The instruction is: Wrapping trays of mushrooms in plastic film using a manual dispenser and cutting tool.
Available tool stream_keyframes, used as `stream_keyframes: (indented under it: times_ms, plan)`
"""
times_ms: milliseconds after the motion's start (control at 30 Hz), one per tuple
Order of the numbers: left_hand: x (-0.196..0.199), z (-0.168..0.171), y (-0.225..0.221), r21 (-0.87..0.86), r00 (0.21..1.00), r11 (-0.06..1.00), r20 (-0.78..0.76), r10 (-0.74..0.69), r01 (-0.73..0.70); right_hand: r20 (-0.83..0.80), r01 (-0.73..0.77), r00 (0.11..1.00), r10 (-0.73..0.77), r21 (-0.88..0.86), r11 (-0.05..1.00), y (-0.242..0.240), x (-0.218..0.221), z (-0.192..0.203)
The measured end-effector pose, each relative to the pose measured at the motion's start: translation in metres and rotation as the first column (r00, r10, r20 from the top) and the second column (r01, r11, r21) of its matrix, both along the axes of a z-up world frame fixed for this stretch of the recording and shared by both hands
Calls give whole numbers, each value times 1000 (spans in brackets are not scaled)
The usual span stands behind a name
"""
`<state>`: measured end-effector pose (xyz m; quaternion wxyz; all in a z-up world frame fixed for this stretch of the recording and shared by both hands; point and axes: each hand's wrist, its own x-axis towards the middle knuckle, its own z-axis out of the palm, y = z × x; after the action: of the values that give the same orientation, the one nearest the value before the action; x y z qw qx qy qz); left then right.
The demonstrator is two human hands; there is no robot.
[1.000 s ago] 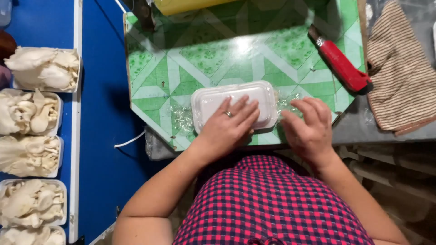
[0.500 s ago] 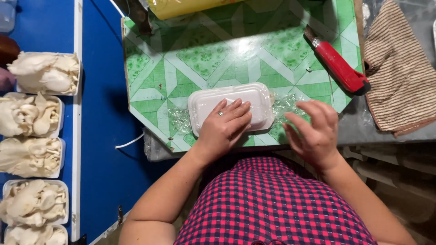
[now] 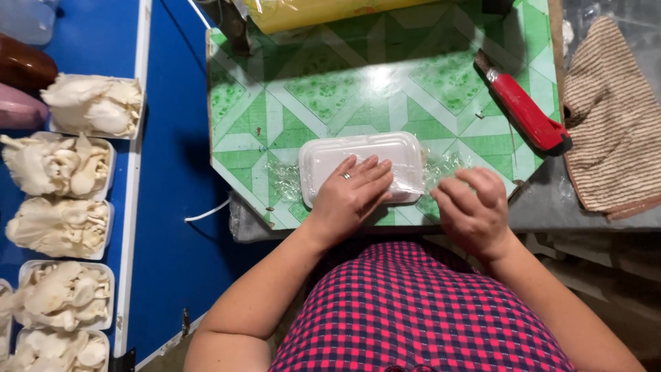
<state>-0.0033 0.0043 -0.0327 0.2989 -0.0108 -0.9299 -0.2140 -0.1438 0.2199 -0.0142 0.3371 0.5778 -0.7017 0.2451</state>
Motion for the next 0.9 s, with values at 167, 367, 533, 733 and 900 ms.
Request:
stream_keyframes:
  times_ms: [167, 367, 533, 733, 900]
  plan:
    - [4, 39, -10, -71, 993, 991, 39, -107, 110, -30, 28, 999, -26, 83, 996, 1, 1, -10]
    - [-15, 86, -43, -242, 795, 908, 589, -143, 342, 149, 28, 987, -52, 161, 987, 13, 2, 0]
    - [-54, 108, -79, 237, 635, 889, 630, -447, 391, 472, 81, 880, -54, -37, 996, 37, -22, 49]
    - [-64, 152, -71, 907, 545, 262, 43, -837, 331, 973, 10, -103, 208, -208, 978, 0, -24, 88]
    - [-48, 130, -38, 970, 542, 82, -56, -838, 227, 697, -11, -463, 548, -623, 782, -28, -30, 49]
